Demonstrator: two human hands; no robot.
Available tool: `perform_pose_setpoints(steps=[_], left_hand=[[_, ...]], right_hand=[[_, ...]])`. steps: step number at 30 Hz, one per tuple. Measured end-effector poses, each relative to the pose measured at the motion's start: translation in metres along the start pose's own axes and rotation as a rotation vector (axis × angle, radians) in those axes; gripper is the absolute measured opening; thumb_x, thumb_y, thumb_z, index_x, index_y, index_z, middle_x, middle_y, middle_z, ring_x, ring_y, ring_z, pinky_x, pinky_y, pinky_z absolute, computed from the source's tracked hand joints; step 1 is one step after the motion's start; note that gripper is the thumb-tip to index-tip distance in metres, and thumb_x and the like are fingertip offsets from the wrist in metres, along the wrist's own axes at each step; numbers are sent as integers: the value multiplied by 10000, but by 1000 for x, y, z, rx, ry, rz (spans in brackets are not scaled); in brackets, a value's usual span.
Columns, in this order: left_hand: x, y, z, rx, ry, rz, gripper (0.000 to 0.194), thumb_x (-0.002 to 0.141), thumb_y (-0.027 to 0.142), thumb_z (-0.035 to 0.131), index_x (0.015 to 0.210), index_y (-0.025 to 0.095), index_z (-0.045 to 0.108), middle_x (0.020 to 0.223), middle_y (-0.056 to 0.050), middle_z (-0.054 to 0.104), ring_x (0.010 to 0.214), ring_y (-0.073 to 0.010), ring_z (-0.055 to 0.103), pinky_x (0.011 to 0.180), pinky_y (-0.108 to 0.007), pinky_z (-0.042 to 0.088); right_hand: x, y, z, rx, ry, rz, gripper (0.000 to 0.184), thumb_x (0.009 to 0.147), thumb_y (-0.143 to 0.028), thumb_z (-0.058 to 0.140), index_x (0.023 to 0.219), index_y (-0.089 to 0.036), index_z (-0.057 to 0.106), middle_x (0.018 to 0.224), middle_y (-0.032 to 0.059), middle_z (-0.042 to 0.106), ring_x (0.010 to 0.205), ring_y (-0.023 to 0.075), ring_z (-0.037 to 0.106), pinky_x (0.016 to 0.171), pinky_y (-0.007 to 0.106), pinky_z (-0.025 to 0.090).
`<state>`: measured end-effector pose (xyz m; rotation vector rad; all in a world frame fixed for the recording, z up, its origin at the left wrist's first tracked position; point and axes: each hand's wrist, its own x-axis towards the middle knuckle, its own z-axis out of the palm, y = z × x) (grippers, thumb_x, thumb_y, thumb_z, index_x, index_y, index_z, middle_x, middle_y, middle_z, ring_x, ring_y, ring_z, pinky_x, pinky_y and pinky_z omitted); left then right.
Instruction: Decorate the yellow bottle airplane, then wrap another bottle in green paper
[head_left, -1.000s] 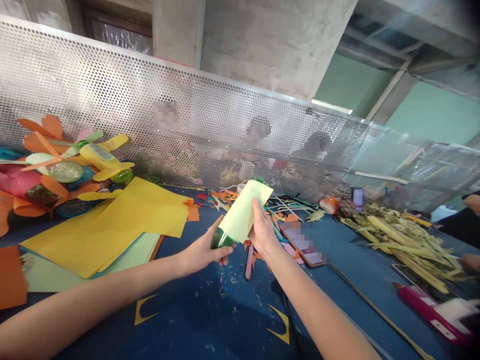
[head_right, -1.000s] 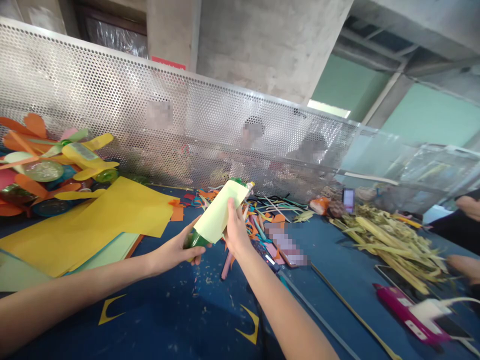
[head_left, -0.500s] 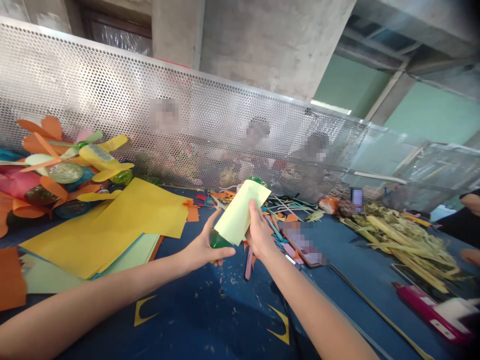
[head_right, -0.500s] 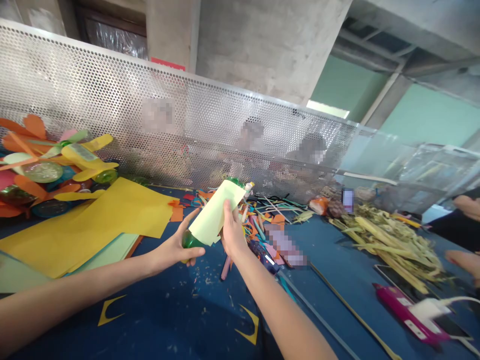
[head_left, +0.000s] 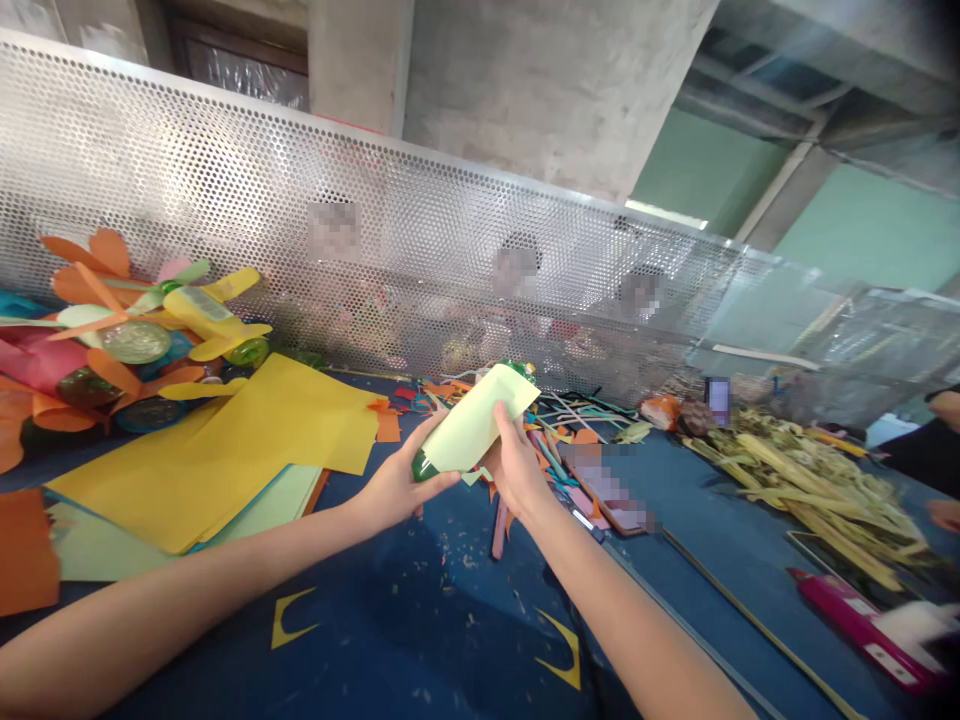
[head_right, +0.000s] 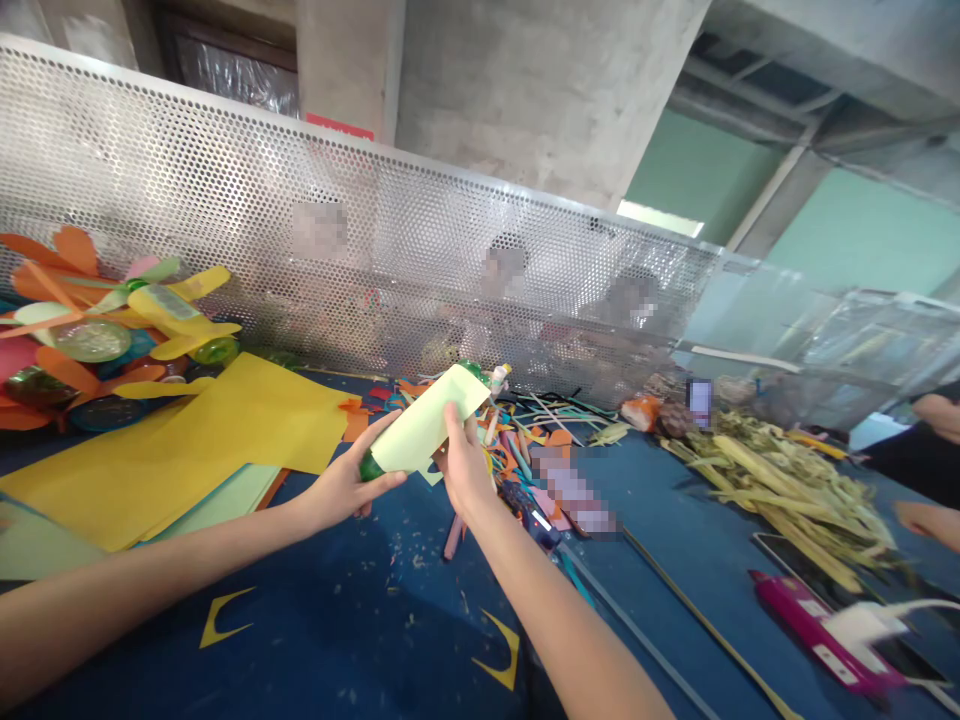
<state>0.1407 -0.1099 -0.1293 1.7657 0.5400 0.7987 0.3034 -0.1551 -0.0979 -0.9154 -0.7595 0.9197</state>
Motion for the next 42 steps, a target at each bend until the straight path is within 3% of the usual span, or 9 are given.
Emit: perform_pose_setpoints(steps=[9, 12, 16, 20, 24, 29, 35, 37, 42], left_hand=[[18, 6, -31, -138, -212, -48, 927, 745, 416, 719, 1464, 329, 140, 808, -15, 631, 403, -62, 503, 385, -184, 402], [20, 10, -44, -275, -351, -32, 1045, 702, 521, 720, 1471, 325, 41, 1010, -95, 641, 737, -192, 667, 665, -335, 533], [25, 5, -61, -412, -551, 45, 1063, 599, 558, 777, 1451, 333, 183, 1333, -134, 500, 1206, -316, 502, 988, -511, 386], [29, -5, -56, -150, -402, 71, 905, 575, 432, 828, 1361, 262, 415, 1349, -150, 499, 1273, -347, 425, 1007, -537, 368], [23, 1, -29, -164, -200, 164, 863, 689, 396, 760, 1416, 243, 319, 1360, -107, 497, 1353, -280, 312, 1116, -488, 229], [15, 18, -17, -331, 111, 210, 703, 681, 338, 770, 1304, 200, 474, 1229, -84, 606, 1223, -274, 485, 1071, -438, 331], [29, 18, -44, -345, 133, 59, 487, 685, 362, 765, 1075, 124, 598, 1096, -121, 664, 1026, -277, 610, 937, -425, 453], [34, 17, -53, -359, 101, -9, 491, 702, 371, 750, 1093, 121, 590, 1104, -140, 660, 1002, -279, 624, 894, -425, 480], [36, 15, -62, -408, -32, -127, 491, 734, 367, 716, 1143, 125, 588, 1171, -165, 633, 1059, -287, 607, 902, -419, 483]], right_hand=[[26, -12, -32, 57, -114, 232, 240, 737, -272, 711, 948, -188, 636, 814, 17, 705, 731, 161, 650, 684, 285, 538], [25, -11, -28, 157, -35, 224, 171, 761, -270, 680, 914, -206, 637, 799, 7, 704, 725, 158, 652, 669, 272, 541], [21, -12, -19, 276, 5, 209, 177, 781, -286, 656, 947, -230, 633, 817, -3, 711, 788, 167, 659, 717, 288, 553], [14, -10, -10, 314, -9, 186, 216, 809, -355, 626, 991, -238, 627, 872, 2, 719, 816, 163, 661, 754, 290, 553], [0, 1, 5, 302, -55, 164, 253, 814, -376, 617, 1027, -238, 619, 927, 14, 718, 894, 176, 657, 811, 312, 553], [-14, 10, 16, 275, -140, 346, 366, 873, -485, 503, 1031, -180, 629, 985, 79, 712, 898, 167, 673, 820, 298, 546], [-21, -23, 6, -274, -798, 754, 723, 826, -697, 354, 837, -63, 700, 774, 165, 726, 680, 190, 692, 615, 287, 543], [-23, -35, 4, -498, -795, 579, 526, 827, -591, 491, 734, -116, 695, 636, 84, 705, 532, 133, 632, 509, 223, 496], [-18, -41, 1, -781, -145, -336, 231, 730, -427, 704, 744, -203, 649, 635, -6, 619, 597, 127, 568, 599, 248, 487]])
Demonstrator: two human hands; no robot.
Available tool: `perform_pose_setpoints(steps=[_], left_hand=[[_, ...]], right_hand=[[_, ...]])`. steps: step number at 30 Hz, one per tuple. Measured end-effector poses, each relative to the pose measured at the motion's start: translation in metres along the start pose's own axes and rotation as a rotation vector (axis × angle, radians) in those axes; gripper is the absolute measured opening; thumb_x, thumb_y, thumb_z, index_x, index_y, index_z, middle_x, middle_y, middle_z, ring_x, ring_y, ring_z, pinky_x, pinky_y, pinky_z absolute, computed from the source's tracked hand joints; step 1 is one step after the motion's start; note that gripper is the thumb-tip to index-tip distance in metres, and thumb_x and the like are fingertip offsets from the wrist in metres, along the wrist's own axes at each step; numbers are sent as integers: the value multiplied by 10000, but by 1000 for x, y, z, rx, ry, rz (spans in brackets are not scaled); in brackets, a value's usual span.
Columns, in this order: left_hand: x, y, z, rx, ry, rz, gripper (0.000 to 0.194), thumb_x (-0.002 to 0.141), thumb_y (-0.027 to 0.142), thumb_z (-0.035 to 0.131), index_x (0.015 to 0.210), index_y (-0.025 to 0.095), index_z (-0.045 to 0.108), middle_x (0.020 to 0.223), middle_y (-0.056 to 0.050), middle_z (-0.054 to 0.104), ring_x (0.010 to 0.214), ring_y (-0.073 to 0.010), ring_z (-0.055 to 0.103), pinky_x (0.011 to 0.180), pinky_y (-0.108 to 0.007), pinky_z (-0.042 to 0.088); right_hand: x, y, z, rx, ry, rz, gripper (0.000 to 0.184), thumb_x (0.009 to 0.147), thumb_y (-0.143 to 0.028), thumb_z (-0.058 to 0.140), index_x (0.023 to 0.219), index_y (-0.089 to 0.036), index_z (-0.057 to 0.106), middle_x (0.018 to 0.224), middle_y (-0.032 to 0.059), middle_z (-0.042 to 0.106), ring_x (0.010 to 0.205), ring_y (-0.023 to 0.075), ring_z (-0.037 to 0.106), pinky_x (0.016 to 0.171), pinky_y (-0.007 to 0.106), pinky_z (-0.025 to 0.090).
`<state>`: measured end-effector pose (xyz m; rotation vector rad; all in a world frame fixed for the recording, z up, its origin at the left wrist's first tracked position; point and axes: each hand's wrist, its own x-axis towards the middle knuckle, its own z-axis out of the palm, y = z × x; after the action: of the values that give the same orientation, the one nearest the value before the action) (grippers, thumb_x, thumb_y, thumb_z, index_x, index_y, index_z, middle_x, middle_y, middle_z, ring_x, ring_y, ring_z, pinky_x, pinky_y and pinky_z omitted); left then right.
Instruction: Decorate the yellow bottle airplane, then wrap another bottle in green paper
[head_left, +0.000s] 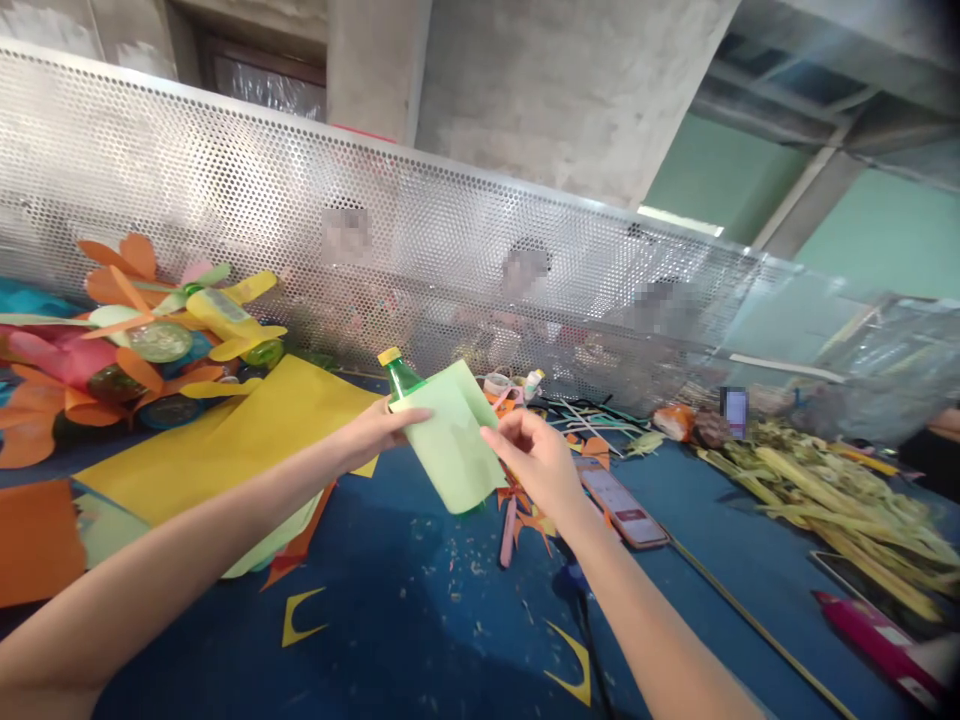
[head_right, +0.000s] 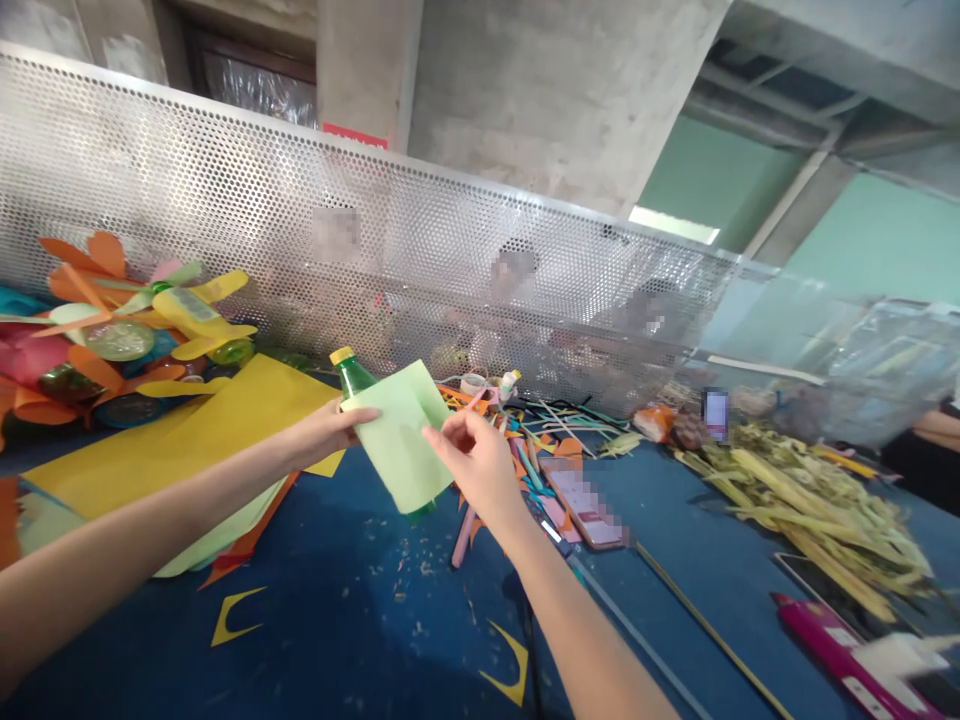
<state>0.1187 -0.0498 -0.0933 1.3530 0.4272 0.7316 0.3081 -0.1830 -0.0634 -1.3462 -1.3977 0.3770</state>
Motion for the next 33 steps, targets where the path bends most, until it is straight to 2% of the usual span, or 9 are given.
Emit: perform_pose_setpoints(steps=[2, 4, 8, 13, 17, 20, 25, 28, 33], left_hand=[[-2, 0, 1, -6, -59, -41, 500, 726, 356, 721, 1151, 127, 592, 1164, -162, 640, 1073, -296, 601, 920, -430, 471], [-4, 1, 2, -7, -118, -76, 516, 712, 340, 730, 1164, 134, 590, 1154, -155, 647, 1092, -305, 590, 935, -438, 460], [-6, 1, 3, -9, -170, -120, 524, 708, 319, 732, 1177, 146, 574, 1176, -145, 637, 1132, -307, 564, 961, -436, 439], [-5, 0, 3, -40, -133, -116, 564, 731, 338, 715, 1231, 202, 493, 1232, -116, 599, 1110, -291, 577, 916, -428, 475], [-4, -2, 3, -70, -75, -118, 617, 710, 363, 723, 1247, 202, 465, 1222, -111, 597, 1065, -278, 598, 900, -408, 486], [-4, -6, 6, -88, -37, -158, 604, 723, 447, 673, 1228, 173, 488, 1114, -119, 649, 981, -280, 631, 863, -399, 502], [-8, -18, 15, -90, -50, -221, 518, 740, 485, 619, 1109, 125, 575, 917, -126, 700, 857, -276, 662, 789, -375, 523], [-12, -24, 21, -87, -100, -215, 525, 719, 436, 672, 1136, 134, 566, 961, -129, 699, 897, -271, 656, 806, -364, 515], [-18, -23, 29, -85, -160, -194, 600, 692, 417, 710, 1193, 144, 523, 1061, -138, 670, 931, -271, 644, 810, -366, 509]], right_hand=[[4, 7, 1, -57, 136, -85, 397, 659, -387, 772, 1004, -243, 636, 1002, 42, 646, 936, 195, 592, 831, 328, 486], [7, 14, 1, 32, 34, 21, 602, 678, -414, 750, 1222, -290, 524, 1226, 61, 565, 1102, 238, 546, 918, 401, 464], [8, 23, 3, 282, -285, 306, 749, 742, -425, 688, 1384, -335, 312, 1250, 79, 569, 991, 266, 638, 817, 461, 538], [4, 32, 15, 227, -204, 68, 915, 746, -319, 708, 1444, -334, 117, 1152, 78, 631, 957, 260, 658, 871, 479, 516], [-2, 29, 24, 34, -153, -153, 748, 766, -272, 673, 1390, -305, 262, 1341, 83, 495, 1158, 259, 547, 984, 454, 442], [-7, 23, 27, -169, -122, -184, 667, 758, -277, 670, 1346, -273, 355, 1389, 71, 444, 1211, 267, 491, 1016, 445, 400], [-3, 25, 24, -193, -140, -21, 319, 854, -423, 529, 1078, -218, 629, 1100, 68, 661, 1054, 266, 594, 929, 420, 440], [4, 33, 22, -106, -94, 75, 388, 857, -520, 483, 893, -197, 696, 972, 66, 705, 1015, 267, 610, 932, 414, 420], [3, 33, 23, 191, -135, 235, 446, 798, -612, 525, 953, -238, 711, 889, 34, 724, 961, 268, 631, 864, 408, 459]])
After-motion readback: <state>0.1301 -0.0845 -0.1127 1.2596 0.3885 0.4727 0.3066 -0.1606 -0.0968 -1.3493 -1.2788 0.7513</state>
